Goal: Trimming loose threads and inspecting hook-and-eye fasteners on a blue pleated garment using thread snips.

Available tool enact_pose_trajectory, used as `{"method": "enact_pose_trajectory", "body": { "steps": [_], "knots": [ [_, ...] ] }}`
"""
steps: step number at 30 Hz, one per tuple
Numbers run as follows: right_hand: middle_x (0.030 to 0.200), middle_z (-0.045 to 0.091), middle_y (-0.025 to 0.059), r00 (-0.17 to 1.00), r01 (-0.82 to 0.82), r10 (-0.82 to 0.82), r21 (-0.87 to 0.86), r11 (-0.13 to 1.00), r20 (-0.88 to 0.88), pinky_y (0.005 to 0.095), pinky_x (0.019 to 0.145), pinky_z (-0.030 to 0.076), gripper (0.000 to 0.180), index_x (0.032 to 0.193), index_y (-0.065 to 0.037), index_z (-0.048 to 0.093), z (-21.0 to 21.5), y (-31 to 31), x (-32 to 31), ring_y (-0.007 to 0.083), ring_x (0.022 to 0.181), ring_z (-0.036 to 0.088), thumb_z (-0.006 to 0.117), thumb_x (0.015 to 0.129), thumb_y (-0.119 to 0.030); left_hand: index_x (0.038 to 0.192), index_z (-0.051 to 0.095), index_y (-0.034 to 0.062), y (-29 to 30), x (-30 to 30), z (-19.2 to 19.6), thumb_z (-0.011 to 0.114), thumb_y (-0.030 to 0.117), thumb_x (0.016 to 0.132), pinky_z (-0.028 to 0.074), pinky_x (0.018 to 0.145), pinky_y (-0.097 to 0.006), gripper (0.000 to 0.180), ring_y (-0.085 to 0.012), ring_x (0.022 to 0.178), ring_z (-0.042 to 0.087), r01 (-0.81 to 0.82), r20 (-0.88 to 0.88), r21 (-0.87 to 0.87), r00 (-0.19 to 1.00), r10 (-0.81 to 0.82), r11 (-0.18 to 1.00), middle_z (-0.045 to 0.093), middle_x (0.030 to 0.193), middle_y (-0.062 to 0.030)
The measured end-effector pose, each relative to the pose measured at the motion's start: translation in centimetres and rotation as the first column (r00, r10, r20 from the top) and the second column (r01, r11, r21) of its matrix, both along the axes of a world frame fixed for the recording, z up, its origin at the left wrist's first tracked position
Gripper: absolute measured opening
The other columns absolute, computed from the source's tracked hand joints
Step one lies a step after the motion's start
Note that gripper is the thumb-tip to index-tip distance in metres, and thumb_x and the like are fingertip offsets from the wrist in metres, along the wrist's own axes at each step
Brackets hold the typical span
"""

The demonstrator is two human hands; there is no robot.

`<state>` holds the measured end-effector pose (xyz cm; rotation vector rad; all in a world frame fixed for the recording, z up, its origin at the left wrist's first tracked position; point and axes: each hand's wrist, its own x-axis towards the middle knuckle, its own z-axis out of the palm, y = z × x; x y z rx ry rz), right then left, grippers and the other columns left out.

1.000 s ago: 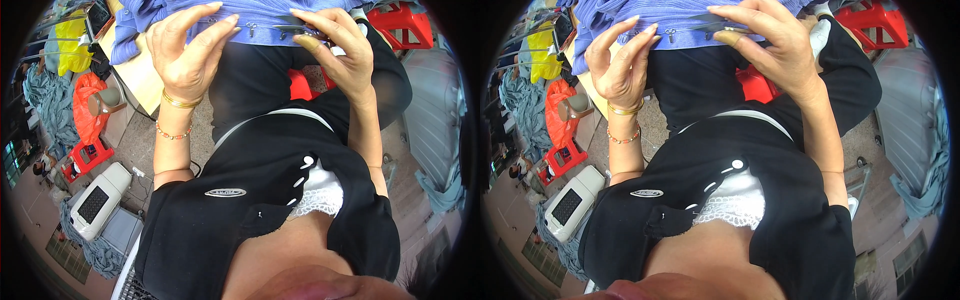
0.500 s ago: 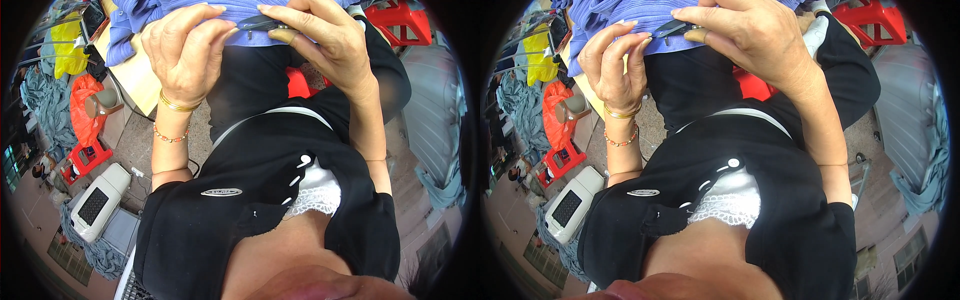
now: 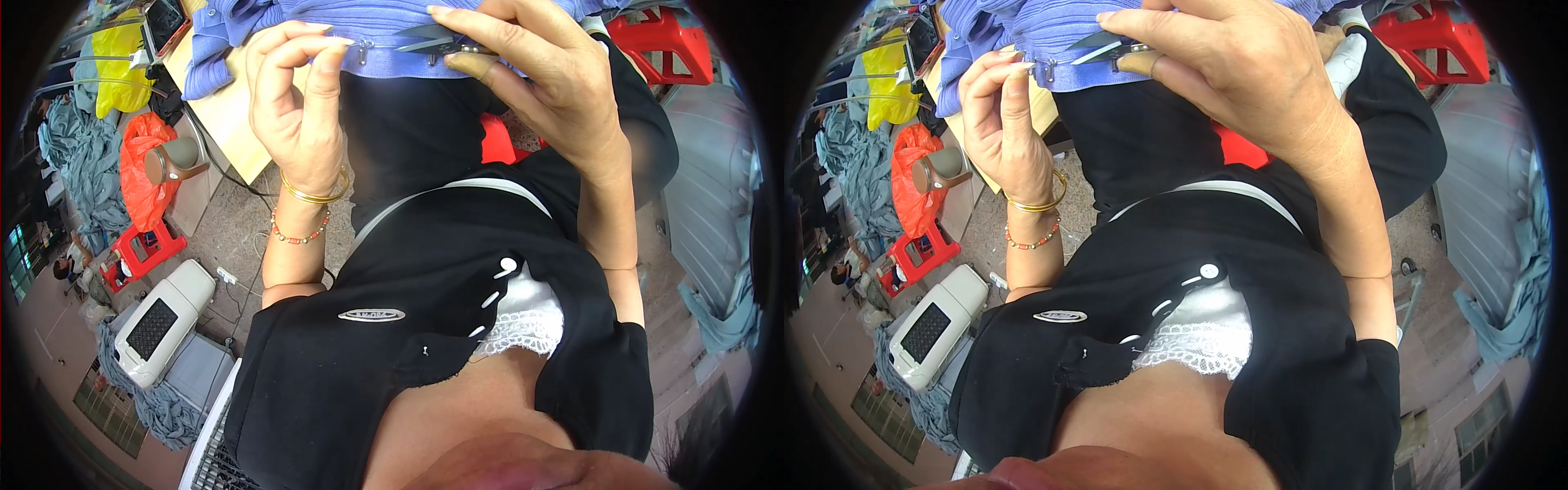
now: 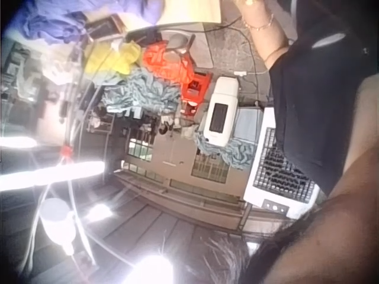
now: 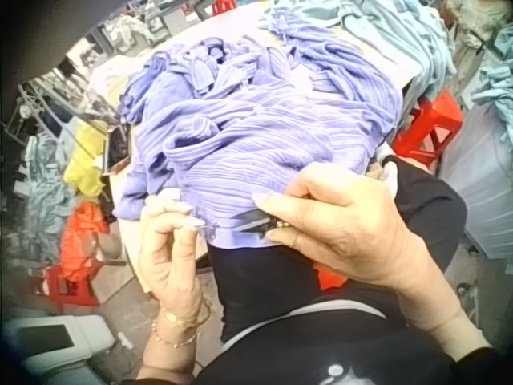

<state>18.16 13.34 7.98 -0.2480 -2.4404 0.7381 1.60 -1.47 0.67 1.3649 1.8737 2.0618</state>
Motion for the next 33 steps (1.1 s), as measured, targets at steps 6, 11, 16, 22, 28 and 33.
{"method": "enact_pose_trajectory", "body": {
  "steps": [6,11,16,22,28,33],
  "knots": [
    [0.083,0.061,0.0077,0.999,-0.023,0.021,0.035,0.999,0.031,0.0319,0.060,0.050,0.036,0.106,-0.004,0.071,0.5,-0.2,-1.0,0.0228,0.071,0.062,0.081,0.072,-0.009,0.101,0.065,-0.0015,0.2,0.0,0.0,0.062,-0.001,0.095,0.046,0.092,-0.025,0.007,-0.0139,0.103,0.058,0.071,-0.038,0.015,0.997,-0.070,0.997,0.059,0.114,-0.0093],
    [0.085,0.061,0.0070,0.997,-0.032,0.030,0.038,0.999,0.066,0.0320,0.060,0.051,0.033,0.105,-0.005,0.070,1.4,-0.3,-1.5,0.0227,0.072,0.063,0.080,0.074,-0.010,0.101,0.065,-0.0017,0.3,0.1,0.0,0.062,-0.001,0.095,0.046,0.092,-0.026,0.007,-0.0141,0.104,0.057,0.046,-0.004,0.003,0.999,-0.046,0.999,0.059,0.114,-0.0096],
    [0.085,0.061,0.0059,0.994,-0.057,0.045,0.125,0.991,0.099,0.0323,0.060,0.051,0.025,0.100,-0.006,0.071,1.2,-0.2,-1.7,0.0225,0.071,0.063,0.078,0.077,-0.013,0.097,0.067,-0.0003,0.6,0.4,0.6,0.066,0.002,0.092,0.044,0.092,-0.028,0.005,-0.0158,0.102,0.057,0.046,-0.043,0.011,0.998,-0.046,0.999,0.060,0.110,-0.0095],
    [0.080,0.060,0.0074,0.993,0.023,-0.027,-0.034,0.999,-0.117,0.0270,0.058,0.046,0.026,0.103,-0.002,0.073,0.1,2.0,0.4,0.0181,0.066,0.059,0.078,0.079,-0.008,0.084,0.072,0.0070,-0.2,0.4,1.7,0.080,0.018,0.082,0.043,0.091,-0.033,0.014,-0.0223,0.102,0.055,0.055,-0.244,-0.034,0.968,-0.062,0.998,0.062,0.109,-0.0082],
    [0.079,0.060,0.0029,0.980,0.136,-0.157,-0.164,0.977,-0.119,0.0248,0.059,0.041,0.034,0.110,-0.001,0.073,-2.2,3.3,4.0,0.0114,0.067,0.052,0.081,0.078,-0.006,0.091,0.075,0.0164,2.0,1.0,1.1,0.087,0.029,0.069,0.037,0.089,-0.034,0.028,-0.0211,0.104,0.055,-0.102,-0.704,-0.127,0.710,-0.017,0.987,0.064,0.117,-0.0027],
    [0.081,0.063,0.0044,0.979,0.087,-0.124,-0.222,0.971,-0.160,0.0273,0.062,0.040,0.036,0.112,-0.002,0.073,-4.3,2.9,5.4,0.0150,0.070,0.055,0.081,0.077,-0.006,0.102,0.079,0.0217,2.3,2.0,2.6,0.088,0.024,0.070,0.039,0.091,-0.034,0.033,-0.0197,0.109,0.058,-0.213,-0.810,-0.268,0.578,-0.100,0.940,0.065,0.121,-0.0040]
  ]
}}
